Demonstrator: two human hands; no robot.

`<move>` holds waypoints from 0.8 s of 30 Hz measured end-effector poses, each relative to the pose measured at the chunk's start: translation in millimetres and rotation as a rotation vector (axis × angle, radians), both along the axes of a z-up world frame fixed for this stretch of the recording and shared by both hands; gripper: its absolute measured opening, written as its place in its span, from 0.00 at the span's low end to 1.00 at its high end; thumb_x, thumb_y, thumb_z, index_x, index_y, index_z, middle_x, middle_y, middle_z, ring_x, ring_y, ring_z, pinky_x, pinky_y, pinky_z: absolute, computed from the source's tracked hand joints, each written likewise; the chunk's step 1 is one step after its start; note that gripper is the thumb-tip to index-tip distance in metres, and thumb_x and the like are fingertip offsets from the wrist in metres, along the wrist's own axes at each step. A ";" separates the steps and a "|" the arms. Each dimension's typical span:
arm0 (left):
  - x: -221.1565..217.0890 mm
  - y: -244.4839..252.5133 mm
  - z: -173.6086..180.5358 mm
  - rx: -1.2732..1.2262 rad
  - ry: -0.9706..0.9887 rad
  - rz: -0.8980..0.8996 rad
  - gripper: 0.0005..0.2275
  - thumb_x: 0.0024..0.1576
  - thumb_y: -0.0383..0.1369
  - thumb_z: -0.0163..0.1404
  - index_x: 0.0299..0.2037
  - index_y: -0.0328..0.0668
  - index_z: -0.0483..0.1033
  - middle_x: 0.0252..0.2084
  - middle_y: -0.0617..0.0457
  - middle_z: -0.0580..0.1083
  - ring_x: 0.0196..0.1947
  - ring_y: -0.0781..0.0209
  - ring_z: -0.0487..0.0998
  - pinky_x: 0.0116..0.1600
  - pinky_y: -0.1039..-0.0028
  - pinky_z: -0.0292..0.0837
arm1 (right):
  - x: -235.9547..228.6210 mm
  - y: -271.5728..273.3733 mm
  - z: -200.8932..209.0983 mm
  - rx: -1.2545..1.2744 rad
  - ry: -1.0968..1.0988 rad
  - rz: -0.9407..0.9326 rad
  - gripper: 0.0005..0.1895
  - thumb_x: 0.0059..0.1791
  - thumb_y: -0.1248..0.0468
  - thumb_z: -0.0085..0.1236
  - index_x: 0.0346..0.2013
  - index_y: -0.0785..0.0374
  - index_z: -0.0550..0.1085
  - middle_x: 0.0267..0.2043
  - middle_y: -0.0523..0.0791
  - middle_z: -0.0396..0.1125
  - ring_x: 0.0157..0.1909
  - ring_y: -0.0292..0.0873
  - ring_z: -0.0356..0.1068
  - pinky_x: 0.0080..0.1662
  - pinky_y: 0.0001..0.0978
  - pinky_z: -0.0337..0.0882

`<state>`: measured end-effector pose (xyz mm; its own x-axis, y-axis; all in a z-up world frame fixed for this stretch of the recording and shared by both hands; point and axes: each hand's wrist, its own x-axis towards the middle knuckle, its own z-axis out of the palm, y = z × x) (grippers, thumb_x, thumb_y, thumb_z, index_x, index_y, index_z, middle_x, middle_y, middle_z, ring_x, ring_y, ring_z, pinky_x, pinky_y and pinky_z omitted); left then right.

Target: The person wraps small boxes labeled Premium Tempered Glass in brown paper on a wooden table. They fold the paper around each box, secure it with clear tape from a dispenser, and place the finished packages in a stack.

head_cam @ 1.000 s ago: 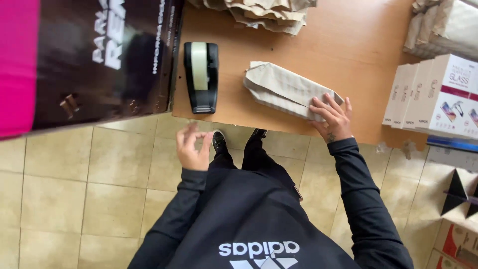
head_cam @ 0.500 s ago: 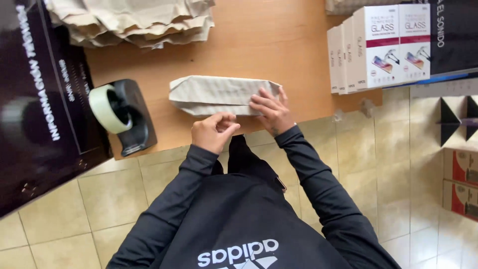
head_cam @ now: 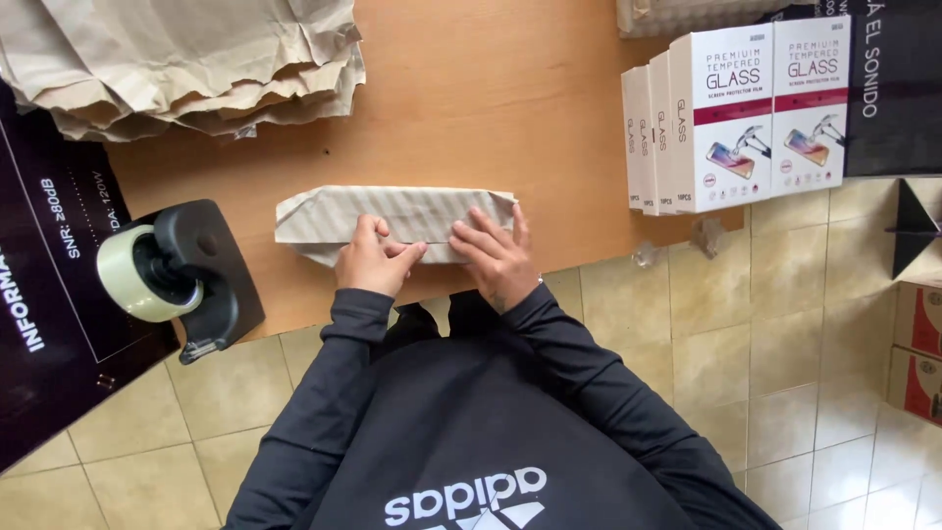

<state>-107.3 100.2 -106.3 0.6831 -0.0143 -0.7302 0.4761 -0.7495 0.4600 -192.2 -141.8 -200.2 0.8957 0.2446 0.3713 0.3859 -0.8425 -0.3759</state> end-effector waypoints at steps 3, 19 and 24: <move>2.3 1.0 -22.0 0.101 0.020 -0.010 0.24 0.60 0.55 0.65 0.54 0.61 0.65 0.44 0.73 0.90 0.59 0.51 0.89 0.67 0.55 0.79 | -0.3 -0.3 0.9 -0.016 -0.001 0.011 0.13 0.63 0.56 0.63 0.62 0.45 0.86 0.73 0.35 0.78 0.81 0.48 0.71 0.85 0.77 0.45; 14.9 -1.9 -24.9 0.230 0.114 -0.086 0.22 0.60 0.58 0.63 0.55 0.63 0.70 0.46 0.70 0.90 0.65 0.49 0.87 0.71 0.53 0.78 | 27.3 16.3 24.1 -0.301 0.047 0.100 0.26 0.60 0.56 0.66 0.74 0.33 0.78 0.53 0.45 0.67 0.71 0.62 0.68 0.77 0.90 0.49; -6.6 10.6 7.7 0.406 -0.064 -0.183 0.18 0.68 0.59 0.61 0.50 0.59 0.75 0.45 0.43 0.90 0.58 0.32 0.89 0.62 0.42 0.81 | 27.7 15.2 25.0 -0.296 0.069 0.126 0.25 0.59 0.57 0.66 0.72 0.34 0.80 0.53 0.46 0.65 0.73 0.63 0.66 0.76 0.89 0.47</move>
